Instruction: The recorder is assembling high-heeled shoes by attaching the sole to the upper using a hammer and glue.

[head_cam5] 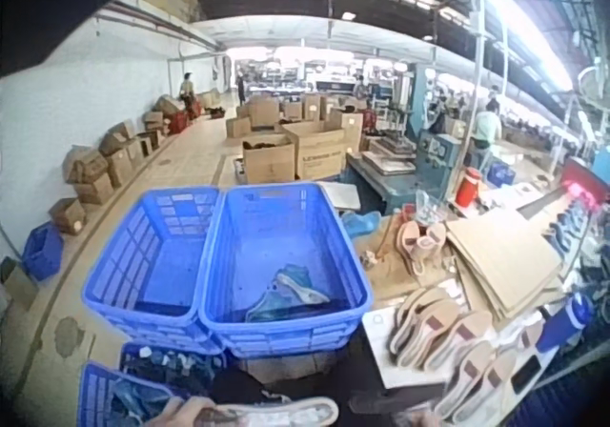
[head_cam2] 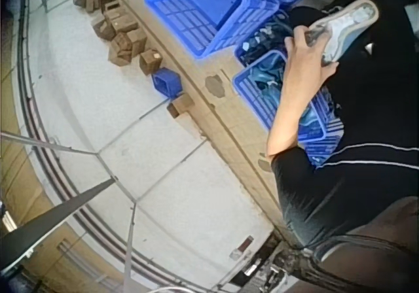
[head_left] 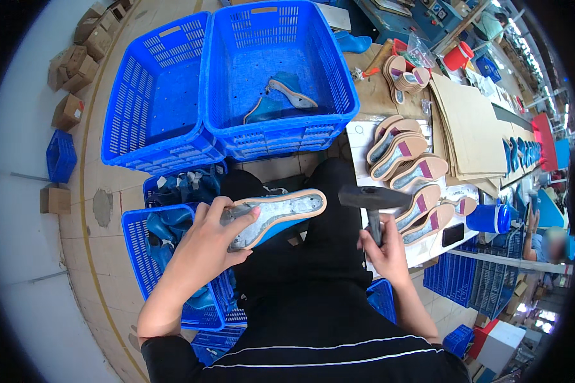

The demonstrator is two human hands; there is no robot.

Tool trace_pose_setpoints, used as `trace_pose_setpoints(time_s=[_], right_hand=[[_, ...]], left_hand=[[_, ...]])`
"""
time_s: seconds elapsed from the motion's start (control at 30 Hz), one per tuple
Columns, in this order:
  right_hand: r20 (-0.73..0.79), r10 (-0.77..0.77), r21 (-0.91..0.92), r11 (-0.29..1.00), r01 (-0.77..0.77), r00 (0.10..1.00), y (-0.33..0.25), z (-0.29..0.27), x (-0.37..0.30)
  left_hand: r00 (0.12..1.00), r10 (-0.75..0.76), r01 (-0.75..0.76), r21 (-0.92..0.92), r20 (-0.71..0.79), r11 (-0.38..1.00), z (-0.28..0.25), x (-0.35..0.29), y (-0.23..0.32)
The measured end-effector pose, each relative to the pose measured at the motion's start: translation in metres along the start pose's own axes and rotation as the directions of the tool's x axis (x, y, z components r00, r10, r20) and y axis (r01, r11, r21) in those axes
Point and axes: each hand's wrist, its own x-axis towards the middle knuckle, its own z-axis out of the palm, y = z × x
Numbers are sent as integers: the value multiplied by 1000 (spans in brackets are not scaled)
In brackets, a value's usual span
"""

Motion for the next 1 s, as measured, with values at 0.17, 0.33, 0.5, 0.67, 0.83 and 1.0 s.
trace_pose_setpoints(time_s=[0.17, 0.33, 0.5, 0.67, 0.83, 1.0], right_hand=[[285, 31, -170, 985, 19, 958, -69, -8, 18], [200, -83, -248, 960, 132, 976, -61, 12, -1], [229, -25, -301, 949, 95, 973, -64, 12, 2], [46, -200, -167, 965, 205, 979, -78, -20, 2], [-359, -437, 508, 649, 566, 825, -131, -46, 1], [232, -538, -552, 613, 565, 810, -30, -10, -7]], left_hand=[[1000, -13, 13, 0, -2, 1000, 0, -4, -3], [1000, -20, 20, -34, 7, 999, -1, -3, -2], [999, -36, 36, -45, 1, 998, 2, -2, -2], [998, -63, 62, -61, -20, 996, 4, -4, -3], [999, -22, 20, -56, -33, 998, 6, -5, -7], [999, 4, -6, -55, -39, 998, 5, -1, -7]])
